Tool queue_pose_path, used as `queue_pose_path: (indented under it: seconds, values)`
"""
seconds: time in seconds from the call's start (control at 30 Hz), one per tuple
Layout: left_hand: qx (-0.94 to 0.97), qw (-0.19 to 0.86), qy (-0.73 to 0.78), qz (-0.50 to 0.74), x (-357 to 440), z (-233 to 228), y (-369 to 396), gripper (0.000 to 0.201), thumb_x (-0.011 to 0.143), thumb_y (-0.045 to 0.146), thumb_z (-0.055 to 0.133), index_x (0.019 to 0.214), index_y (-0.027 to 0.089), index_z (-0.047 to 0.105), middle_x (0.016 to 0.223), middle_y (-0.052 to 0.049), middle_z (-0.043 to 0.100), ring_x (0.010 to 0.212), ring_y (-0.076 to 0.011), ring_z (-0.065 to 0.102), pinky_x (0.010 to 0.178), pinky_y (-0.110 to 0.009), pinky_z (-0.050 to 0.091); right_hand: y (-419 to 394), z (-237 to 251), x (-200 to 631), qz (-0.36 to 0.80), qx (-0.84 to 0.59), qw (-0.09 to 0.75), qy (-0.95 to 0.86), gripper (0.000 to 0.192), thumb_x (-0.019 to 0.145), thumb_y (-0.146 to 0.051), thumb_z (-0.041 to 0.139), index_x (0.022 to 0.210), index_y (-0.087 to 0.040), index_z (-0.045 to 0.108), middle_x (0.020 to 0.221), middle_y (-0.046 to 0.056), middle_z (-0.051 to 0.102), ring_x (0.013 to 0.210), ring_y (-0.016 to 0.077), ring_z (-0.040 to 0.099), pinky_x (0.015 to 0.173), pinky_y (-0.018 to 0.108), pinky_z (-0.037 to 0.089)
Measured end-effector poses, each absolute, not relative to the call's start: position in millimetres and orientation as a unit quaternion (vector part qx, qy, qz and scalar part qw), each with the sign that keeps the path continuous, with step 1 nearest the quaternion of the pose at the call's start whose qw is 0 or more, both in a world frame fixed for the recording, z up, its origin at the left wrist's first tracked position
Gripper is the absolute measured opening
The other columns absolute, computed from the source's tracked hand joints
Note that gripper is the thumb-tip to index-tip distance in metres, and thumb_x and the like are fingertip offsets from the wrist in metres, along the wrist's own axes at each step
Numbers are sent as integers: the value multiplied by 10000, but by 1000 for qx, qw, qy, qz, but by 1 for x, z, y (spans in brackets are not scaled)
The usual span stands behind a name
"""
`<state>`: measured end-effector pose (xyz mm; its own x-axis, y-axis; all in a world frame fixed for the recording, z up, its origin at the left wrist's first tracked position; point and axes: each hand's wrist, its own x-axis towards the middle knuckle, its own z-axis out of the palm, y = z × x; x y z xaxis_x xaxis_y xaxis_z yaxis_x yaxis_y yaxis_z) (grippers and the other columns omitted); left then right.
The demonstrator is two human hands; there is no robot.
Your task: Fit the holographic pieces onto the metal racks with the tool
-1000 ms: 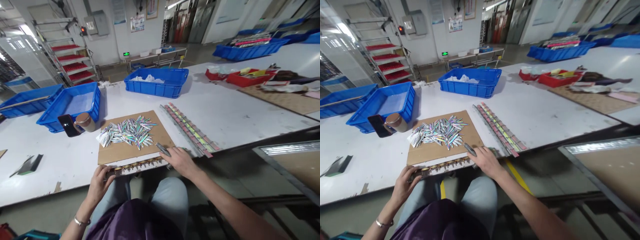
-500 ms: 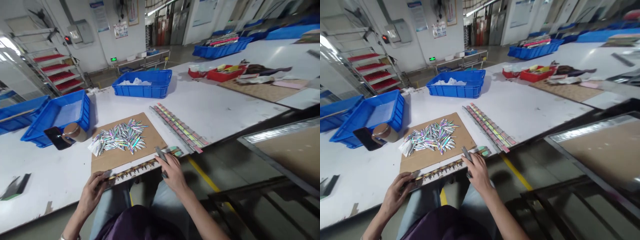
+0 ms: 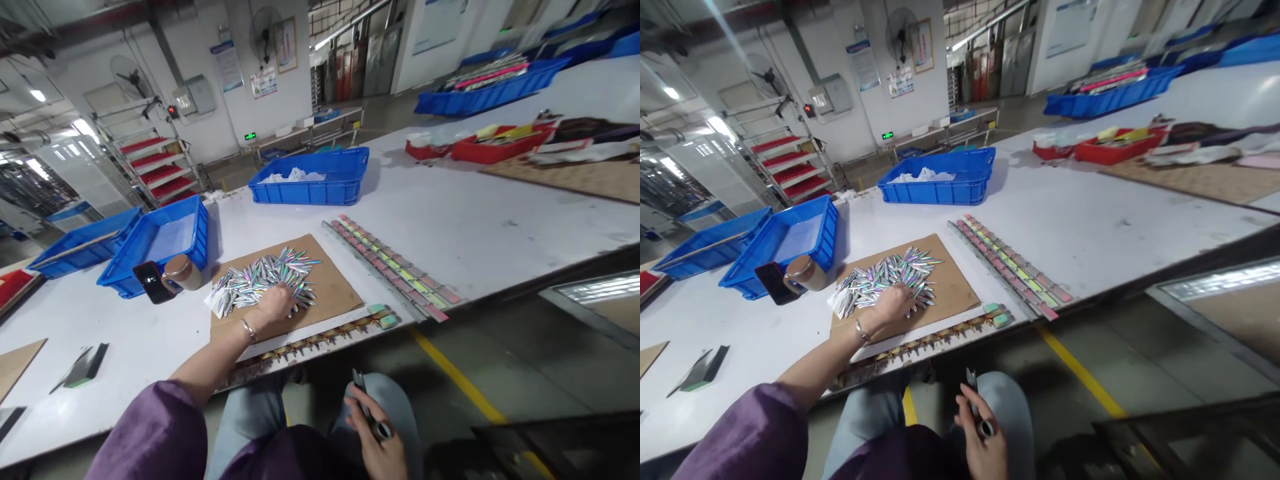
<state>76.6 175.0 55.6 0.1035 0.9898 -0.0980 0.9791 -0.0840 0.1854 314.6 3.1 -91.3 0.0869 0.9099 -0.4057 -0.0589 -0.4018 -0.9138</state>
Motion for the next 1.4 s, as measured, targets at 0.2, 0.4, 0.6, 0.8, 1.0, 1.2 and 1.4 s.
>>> queue_pose_path:
  seconds: [0.2, 0.4, 0.6, 0.8, 1.0, 1.2, 1.4]
  values:
    - [676, 100, 730, 17, 103, 45, 205, 195, 915, 166, 555, 976, 73, 716, 937, -241, 712, 961, -330, 713, 875, -425, 534, -3, -114, 326, 585, -598, 399, -375, 571, 727, -747, 666, 1116, -337, 747, 1132, 81, 761, 836, 334, 761, 821, 463, 631]
    - [676, 113, 720, 106, 97, 51, 192, 315, 916, 187, 517, 1189, 97, 645, 824, -144, 727, 807, -244, 706, 785, -351, 538, 11, -102, 335, 554, -588, 436, -396, 649, 774, -722, 643, 1279, -313, 649, 1209, 105, 732, 891, 325, 758, 781, 427, 639]
    - [510, 568, 504, 404, 114, 62, 173, 549, 875, 588, 629, 1137, 106, 650, 917, -129, 735, 766, -190, 703, 673, -285, 535, 46, -59, 337, 466, -567, 547, -402, 600, 906, -643, 555, 1310, -204, 502, 1019, 113, 759, 913, 263, 746, 814, 378, 603]
    - [537, 508, 479, 473, 158, 46, 179, 488, 688, 501, 874, 954, 140, 681, 713, -9, 660, 649, -125, 603, 657, -261, 491, 75, -38, 318, 489, -540, 595, -341, 571, 878, -697, 550, 1140, -190, 531, 908, 97, 741, 645, 198, 675, 626, 332, 565]
    - [630, 362, 525, 444, 186, 14, 188, 475, 917, 597, 598, 983, 146, 732, 998, -103, 718, 824, -172, 637, 743, -289, 506, 74, -29, 329, 624, -447, 611, -194, 498, 753, -633, 749, 981, -210, 616, 691, 7, 682, 568, 154, 585, 538, 262, 473]
    - [589, 377, 526, 484, 198, 10, 187, 500, 938, 642, 532, 965, 165, 681, 908, -62, 709, 786, -155, 628, 761, -283, 508, 91, -22, 353, 735, -366, 570, 3, 514, 531, -482, 929, 811, -207, 597, 656, 12, 672, 558, 127, 564, 432, 183, 322]
    - [524, 435, 501, 533, 198, 10, 192, 451, 884, 632, 622, 861, 185, 563, 788, 11, 613, 601, -87, 506, 581, -215, 427, 104, -33, 355, 601, -458, 572, -319, 356, 851, -551, 676, 980, -221, 634, 751, 36, 681, 618, 170, 600, 564, 272, 445]
